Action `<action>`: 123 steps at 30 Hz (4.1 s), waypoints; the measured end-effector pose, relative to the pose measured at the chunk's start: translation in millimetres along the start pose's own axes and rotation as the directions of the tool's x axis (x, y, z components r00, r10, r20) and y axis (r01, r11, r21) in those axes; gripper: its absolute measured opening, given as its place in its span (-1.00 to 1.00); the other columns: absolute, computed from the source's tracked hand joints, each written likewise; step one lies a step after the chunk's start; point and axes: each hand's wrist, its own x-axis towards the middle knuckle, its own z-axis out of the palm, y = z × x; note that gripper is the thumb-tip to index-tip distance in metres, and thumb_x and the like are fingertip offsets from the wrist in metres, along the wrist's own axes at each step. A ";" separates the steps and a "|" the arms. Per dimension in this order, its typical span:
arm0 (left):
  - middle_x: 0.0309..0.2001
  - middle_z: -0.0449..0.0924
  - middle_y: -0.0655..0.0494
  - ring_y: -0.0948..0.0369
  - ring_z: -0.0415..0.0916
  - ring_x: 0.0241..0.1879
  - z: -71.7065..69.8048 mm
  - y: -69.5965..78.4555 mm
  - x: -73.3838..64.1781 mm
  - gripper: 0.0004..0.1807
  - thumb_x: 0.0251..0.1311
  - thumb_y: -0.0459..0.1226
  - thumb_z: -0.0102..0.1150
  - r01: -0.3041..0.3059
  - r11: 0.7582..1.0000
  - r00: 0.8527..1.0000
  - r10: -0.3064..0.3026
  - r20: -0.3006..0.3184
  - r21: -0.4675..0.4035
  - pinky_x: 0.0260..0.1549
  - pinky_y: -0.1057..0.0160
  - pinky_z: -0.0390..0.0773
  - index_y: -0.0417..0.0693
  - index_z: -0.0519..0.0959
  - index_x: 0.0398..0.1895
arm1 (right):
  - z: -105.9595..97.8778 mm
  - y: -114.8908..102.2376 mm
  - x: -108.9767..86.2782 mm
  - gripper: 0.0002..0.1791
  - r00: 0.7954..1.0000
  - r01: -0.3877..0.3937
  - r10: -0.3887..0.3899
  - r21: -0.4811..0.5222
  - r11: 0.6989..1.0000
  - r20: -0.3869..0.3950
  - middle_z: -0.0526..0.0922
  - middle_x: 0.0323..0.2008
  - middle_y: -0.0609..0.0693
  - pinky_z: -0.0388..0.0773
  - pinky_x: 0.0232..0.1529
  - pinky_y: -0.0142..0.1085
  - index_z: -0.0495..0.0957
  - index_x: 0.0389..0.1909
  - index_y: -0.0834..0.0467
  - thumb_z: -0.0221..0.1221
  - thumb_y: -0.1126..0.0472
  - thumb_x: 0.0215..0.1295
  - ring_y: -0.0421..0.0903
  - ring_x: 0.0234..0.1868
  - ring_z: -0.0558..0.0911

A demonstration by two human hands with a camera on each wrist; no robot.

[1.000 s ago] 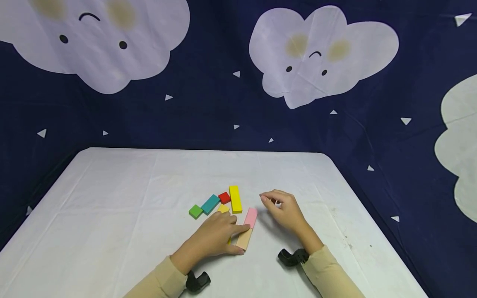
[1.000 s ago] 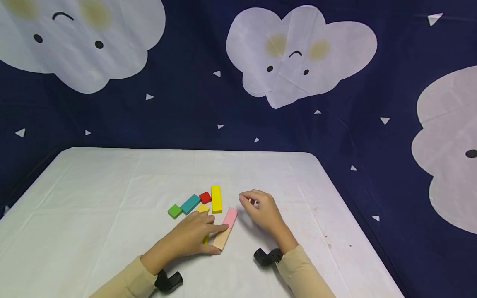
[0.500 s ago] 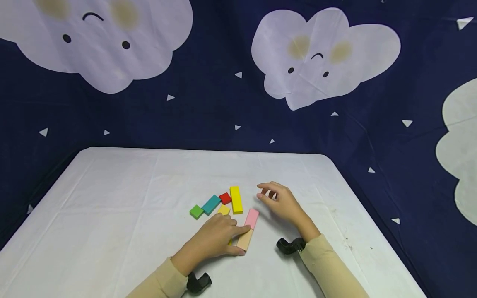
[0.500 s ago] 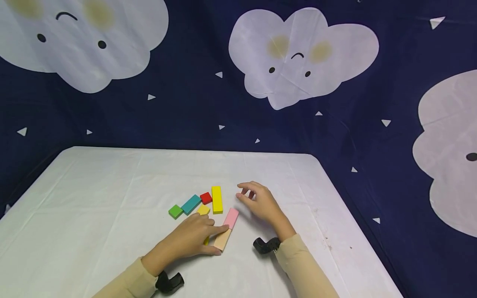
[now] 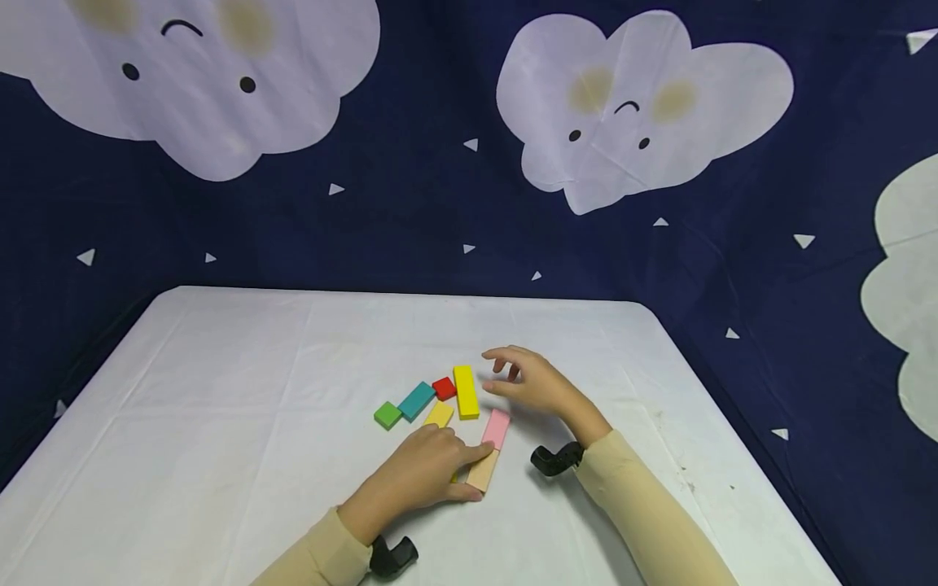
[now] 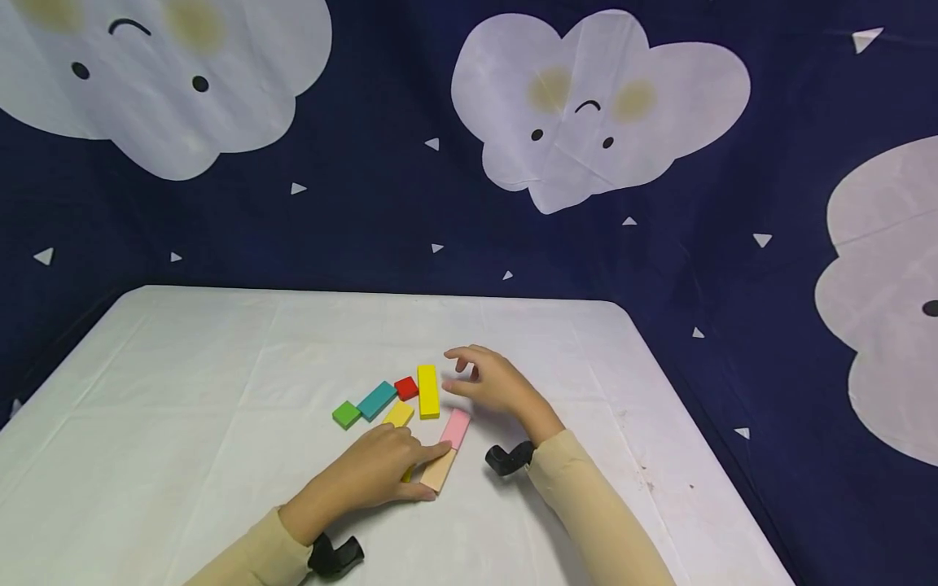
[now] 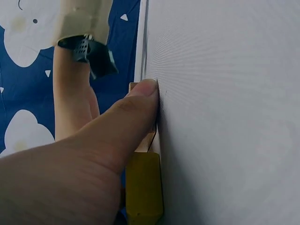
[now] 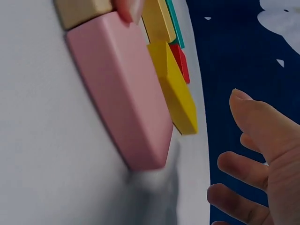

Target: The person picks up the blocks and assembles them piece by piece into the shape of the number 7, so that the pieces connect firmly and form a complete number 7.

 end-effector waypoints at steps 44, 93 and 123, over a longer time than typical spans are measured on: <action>-0.43 0.70 0.16 0.27 0.64 -0.39 -6.4 11.2 -7.4 -0.33 0.09 0.14 0.33 -0.001 0.999 0.997 -0.003 -0.073 -0.055 -0.31 0.24 0.60 0.23 0.52 0.30 | 37.0 -37.6 31.6 -0.68 0.938 0.177 -0.164 -0.014 0.984 0.304 0.51 -0.38 -0.22 0.43 -0.21 -0.40 0.68 0.01 -0.11 0.36 0.02 0.22 -0.28 -0.33 0.46; -0.50 0.65 0.18 0.27 0.56 -0.47 -2.0 10.8 -5.3 -0.33 0.12 0.15 0.30 0.015 0.998 0.999 -0.018 -0.033 -0.068 -0.31 0.24 0.56 0.24 0.49 0.32 | 30.0 -50.5 34.4 -0.60 0.978 0.092 -0.038 -0.263 0.960 0.204 0.53 -0.48 -0.22 0.43 -0.34 -0.34 0.66 -0.20 -0.09 0.35 -0.27 0.12 -0.23 -0.41 0.48; -0.14 0.77 0.15 0.25 0.68 -0.24 -2.4 11.7 -6.1 -0.33 0.14 0.14 0.30 0.023 0.996 0.999 -0.026 -0.026 -0.091 -0.15 0.22 0.61 0.20 0.49 0.33 | 28.3 -38.6 36.0 -0.22 0.960 0.050 0.008 -0.199 0.979 0.281 0.59 -0.08 -0.18 0.44 0.08 -0.23 0.53 0.23 -0.09 0.42 -0.33 -0.03 -0.17 -0.10 0.48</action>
